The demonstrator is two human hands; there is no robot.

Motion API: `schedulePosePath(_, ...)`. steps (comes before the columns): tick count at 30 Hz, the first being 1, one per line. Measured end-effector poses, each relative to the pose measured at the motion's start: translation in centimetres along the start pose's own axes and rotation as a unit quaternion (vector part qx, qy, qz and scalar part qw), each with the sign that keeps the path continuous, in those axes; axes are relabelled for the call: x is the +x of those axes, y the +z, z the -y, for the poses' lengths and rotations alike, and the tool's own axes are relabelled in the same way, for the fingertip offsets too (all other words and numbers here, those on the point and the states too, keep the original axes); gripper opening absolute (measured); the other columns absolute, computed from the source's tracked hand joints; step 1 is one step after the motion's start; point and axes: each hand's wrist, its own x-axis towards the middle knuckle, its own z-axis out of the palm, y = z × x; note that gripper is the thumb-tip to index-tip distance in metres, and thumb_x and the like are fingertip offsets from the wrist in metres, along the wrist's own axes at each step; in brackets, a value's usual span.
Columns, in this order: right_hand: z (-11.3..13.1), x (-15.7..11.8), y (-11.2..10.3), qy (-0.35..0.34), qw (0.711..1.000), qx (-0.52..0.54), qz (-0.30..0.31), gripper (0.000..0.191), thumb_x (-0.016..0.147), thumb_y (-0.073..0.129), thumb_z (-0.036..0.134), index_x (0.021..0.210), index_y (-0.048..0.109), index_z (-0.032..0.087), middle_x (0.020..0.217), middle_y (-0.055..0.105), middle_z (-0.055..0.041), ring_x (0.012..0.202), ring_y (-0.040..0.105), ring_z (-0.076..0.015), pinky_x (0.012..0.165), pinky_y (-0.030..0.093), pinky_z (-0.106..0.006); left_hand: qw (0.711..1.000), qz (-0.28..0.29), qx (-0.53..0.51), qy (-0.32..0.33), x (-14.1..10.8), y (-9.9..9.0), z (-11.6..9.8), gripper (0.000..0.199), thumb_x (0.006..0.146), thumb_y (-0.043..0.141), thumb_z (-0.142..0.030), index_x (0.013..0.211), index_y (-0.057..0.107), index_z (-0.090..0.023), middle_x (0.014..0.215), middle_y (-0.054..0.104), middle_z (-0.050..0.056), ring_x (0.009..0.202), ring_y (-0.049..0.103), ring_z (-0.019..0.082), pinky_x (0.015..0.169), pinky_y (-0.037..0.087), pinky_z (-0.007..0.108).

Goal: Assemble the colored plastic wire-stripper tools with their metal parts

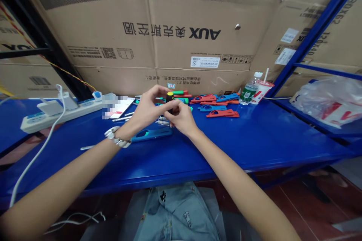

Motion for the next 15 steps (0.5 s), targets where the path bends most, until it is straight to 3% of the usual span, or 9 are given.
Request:
schedulePosePath(2, -0.1, 0.0, 0.2, -0.002, 1.000, -0.014, 0.001, 0.047, 0.076, 0.081, 0.056, 0.075, 0.043, 0.027, 0.050, 0.052, 0.0053, 0.040, 0.052, -0.0155, 0.040, 0.039, -0.030, 0.999, -0.041, -0.036, 0.008, 0.9, 1.2, -0.2, 0.037, 0.077, 0.085, -0.046, 0.082, 0.061, -0.019, 0.080, 0.067, 0.003, 0.076, 0.066, 0.017, 0.069, 0.053, 0.032)
schedulePosePath(4, -0.1, -0.1, 0.2, -0.006, 1.000, -0.009, -0.002, 0.048, 0.076, 0.081, 0.059, 0.080, 0.046, 0.027, 0.052, 0.053, 0.0058, 0.040, 0.052, -0.0156, 0.040, 0.040, -0.030, 0.997, -0.043, -0.066, 0.006, 1.1, 1.7, -0.1, 0.036, 0.078, 0.084, -0.048, 0.080, 0.063, -0.018, 0.078, 0.068, 0.003, 0.074, 0.066, 0.017, 0.068, 0.054, 0.032)
schedulePosePath(8, 0.7, -0.5, -0.7, -0.010, 0.998, 0.011, 0.054, 0.050, 0.078, 0.075, 0.069, 0.084, 0.052, 0.026, 0.060, 0.057, 0.0035, 0.046, 0.054, -0.0152, 0.046, 0.046, -0.032, 0.997, 0.025, -0.067, -0.006, 0.6, 1.1, -0.3, 0.030, 0.088, 0.076, -0.048, 0.097, 0.075, -0.019, 0.094, 0.076, 0.008, 0.084, 0.072, 0.021, 0.072, 0.059, 0.034)
schedulePosePath(12, 1.5, -0.6, -1.9, -0.013, 0.991, 0.012, 0.131, 0.052, 0.081, 0.069, 0.074, 0.079, 0.057, 0.023, 0.062, 0.061, 0.0010, 0.054, 0.059, -0.0161, 0.057, 0.052, -0.034, 0.991, 0.111, -0.076, -0.027, 0.0, 0.5, -0.6, 0.035, 0.098, 0.059, -0.051, 0.107, 0.074, -0.021, 0.107, 0.075, 0.010, 0.078, 0.072, 0.020, 0.061, 0.059, 0.032)
schedulePosePath(15, 1.4, -0.3, -2.1, -0.024, 0.991, -0.003, 0.130, 0.048, 0.081, 0.073, 0.068, 0.077, 0.059, 0.023, 0.058, 0.059, 0.0015, 0.052, 0.057, -0.0161, 0.056, 0.050, -0.034, 0.992, 0.091, -0.088, -0.015, -0.1, 0.9, -0.4, 0.034, 0.098, 0.061, -0.051, 0.113, 0.070, -0.021, 0.113, 0.074, 0.011, 0.086, 0.072, 0.020, 0.067, 0.060, 0.032)
